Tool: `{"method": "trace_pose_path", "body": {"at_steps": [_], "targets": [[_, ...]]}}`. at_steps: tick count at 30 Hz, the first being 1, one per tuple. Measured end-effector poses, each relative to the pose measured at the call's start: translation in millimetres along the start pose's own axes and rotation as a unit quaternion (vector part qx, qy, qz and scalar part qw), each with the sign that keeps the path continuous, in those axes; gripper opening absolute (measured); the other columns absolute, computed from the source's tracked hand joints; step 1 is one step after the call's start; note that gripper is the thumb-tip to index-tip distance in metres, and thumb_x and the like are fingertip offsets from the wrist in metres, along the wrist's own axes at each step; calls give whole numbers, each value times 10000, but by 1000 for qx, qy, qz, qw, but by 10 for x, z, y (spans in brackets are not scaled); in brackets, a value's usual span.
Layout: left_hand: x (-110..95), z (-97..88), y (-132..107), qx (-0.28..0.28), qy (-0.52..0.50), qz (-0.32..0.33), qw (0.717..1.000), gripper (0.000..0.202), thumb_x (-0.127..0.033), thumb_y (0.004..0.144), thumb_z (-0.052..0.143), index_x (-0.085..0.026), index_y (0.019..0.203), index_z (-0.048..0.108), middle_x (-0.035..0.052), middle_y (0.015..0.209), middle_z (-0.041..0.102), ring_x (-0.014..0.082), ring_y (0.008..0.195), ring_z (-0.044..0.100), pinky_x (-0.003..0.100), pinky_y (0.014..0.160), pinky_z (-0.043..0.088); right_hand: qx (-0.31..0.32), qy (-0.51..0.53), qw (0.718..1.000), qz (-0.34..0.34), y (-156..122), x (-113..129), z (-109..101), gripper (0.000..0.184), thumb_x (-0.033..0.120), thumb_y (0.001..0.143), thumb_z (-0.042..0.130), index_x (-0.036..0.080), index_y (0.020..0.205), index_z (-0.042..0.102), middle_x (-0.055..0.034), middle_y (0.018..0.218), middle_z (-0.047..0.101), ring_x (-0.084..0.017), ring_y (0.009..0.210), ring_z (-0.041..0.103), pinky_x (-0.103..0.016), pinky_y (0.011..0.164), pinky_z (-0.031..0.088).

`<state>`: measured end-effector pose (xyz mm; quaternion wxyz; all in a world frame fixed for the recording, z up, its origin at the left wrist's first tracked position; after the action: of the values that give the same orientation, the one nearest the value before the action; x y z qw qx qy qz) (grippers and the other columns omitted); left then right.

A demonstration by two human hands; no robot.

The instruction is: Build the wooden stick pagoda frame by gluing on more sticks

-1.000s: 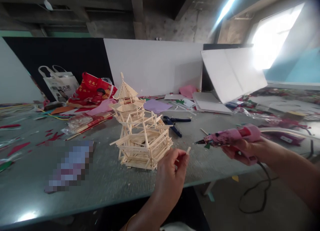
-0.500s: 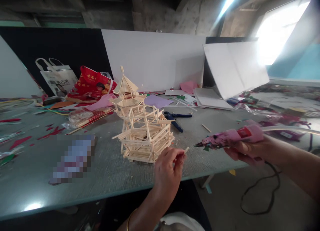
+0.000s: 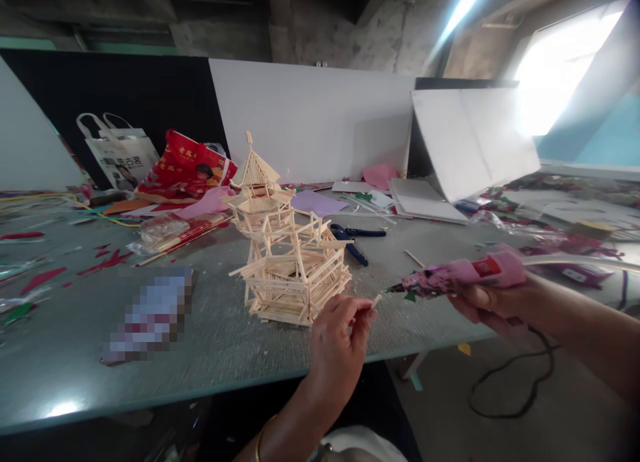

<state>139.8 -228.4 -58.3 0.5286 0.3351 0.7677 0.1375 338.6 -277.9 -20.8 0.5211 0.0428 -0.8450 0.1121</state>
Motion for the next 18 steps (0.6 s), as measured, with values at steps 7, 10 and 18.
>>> {"method": "trace_pose_path", "body": {"at_steps": [7, 10, 18], "targets": [[-41, -25, 11, -10, -8, 11, 1000, 97, -170, 842, 543, -162, 868, 636, 26, 778, 625, 124, 746, 578, 231, 693, 451, 0, 12, 1000, 8, -4, -65, 4, 524, 658, 732, 611, 163, 591, 513, 15, 454, 409, -67, 341, 345, -159, 315, 208], [-42, -30, 7, -10, -6, 12, 1000, 99, -167, 840, 542, -161, 868, 637, 28, 775, 629, 126, 736, 578, 230, 676, 452, -4, 19, 999, 25, -4, -120, 3, 539, 677, 712, 619, 164, 592, 506, 16, 484, 409, -62, 337, 336, -163, 314, 210], [-57, -46, 15, -18, -6, 14, 1000, 97, -176, 835, 547, -174, 854, 642, 34, 789, 641, 124, 725, 581, 225, 659, 462, -14, 2, 1000, 23, 3, -128, -25, 532, 670, 711, 622, 167, 588, 500, 15, 473, 410, -77, 342, 348, -178, 309, 231]]}}
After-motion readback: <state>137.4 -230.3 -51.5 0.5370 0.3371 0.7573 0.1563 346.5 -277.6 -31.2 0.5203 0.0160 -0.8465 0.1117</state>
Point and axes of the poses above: each hand's wrist, its own y-axis towards the middle knuckle, its own z-axis out of the palm, x = y × z, the point moved 8 cm from there along y, towards the middle knuckle
